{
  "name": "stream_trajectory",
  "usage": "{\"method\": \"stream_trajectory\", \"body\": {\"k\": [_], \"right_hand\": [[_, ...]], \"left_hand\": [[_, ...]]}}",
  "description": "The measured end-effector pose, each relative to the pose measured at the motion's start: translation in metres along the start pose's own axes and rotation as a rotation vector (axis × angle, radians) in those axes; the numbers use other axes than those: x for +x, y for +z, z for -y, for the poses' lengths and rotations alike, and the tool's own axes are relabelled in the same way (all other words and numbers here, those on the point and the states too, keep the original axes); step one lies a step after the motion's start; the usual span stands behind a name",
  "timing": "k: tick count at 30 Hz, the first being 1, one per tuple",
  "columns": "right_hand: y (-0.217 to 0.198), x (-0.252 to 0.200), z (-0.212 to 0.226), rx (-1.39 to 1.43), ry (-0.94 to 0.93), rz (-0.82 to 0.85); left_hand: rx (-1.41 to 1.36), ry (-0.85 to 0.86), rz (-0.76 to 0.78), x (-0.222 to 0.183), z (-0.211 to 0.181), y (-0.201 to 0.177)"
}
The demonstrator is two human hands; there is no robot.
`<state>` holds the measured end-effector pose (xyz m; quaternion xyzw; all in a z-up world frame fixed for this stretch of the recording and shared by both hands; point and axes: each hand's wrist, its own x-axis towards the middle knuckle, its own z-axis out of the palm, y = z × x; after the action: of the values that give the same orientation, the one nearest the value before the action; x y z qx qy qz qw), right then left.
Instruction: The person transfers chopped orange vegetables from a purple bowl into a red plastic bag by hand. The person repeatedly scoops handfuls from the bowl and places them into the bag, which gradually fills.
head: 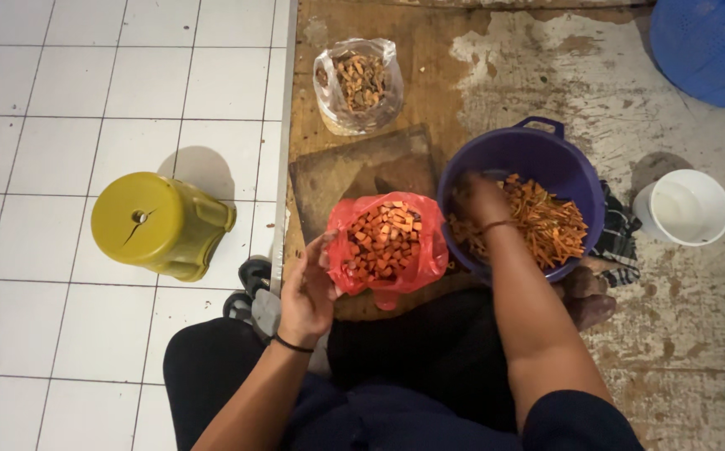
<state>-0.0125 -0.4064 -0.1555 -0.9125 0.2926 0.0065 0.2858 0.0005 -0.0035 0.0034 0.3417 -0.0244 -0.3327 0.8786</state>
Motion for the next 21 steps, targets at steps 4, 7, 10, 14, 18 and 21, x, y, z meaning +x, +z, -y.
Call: {"method": "stream_trajectory", "body": {"k": [4,7,10,14,18,21], "right_hand": [[-0.019,0.008,-0.024,0.673,0.016,0.001],[-0.044,-0.006,-0.039,1.116,0.363,0.243],[-0.070,-0.025,-0.021,1.451,0.236,0.403],[-0.111,-0.058,0.039,1.469,0.015,0.552],[-0.129,-0.101,0.120,1.235,-0.212,0.753],[-0.124,-0.121,0.176,0.833,-0.407,0.759]], "left_hand": [[0.001,0.009,0.000,0.000,-0.002,0.000],[0.025,-0.004,-0.016,0.000,-0.001,0.003],[0.034,-0.007,-0.004,-0.001,-0.001,0.006],[0.022,-0.004,-0.024,-0.003,0.003,0.002],[0.022,-0.006,-0.043,-0.002,0.008,-0.005],[-0.026,0.035,0.043,-0.004,0.009,-0.006]]}}
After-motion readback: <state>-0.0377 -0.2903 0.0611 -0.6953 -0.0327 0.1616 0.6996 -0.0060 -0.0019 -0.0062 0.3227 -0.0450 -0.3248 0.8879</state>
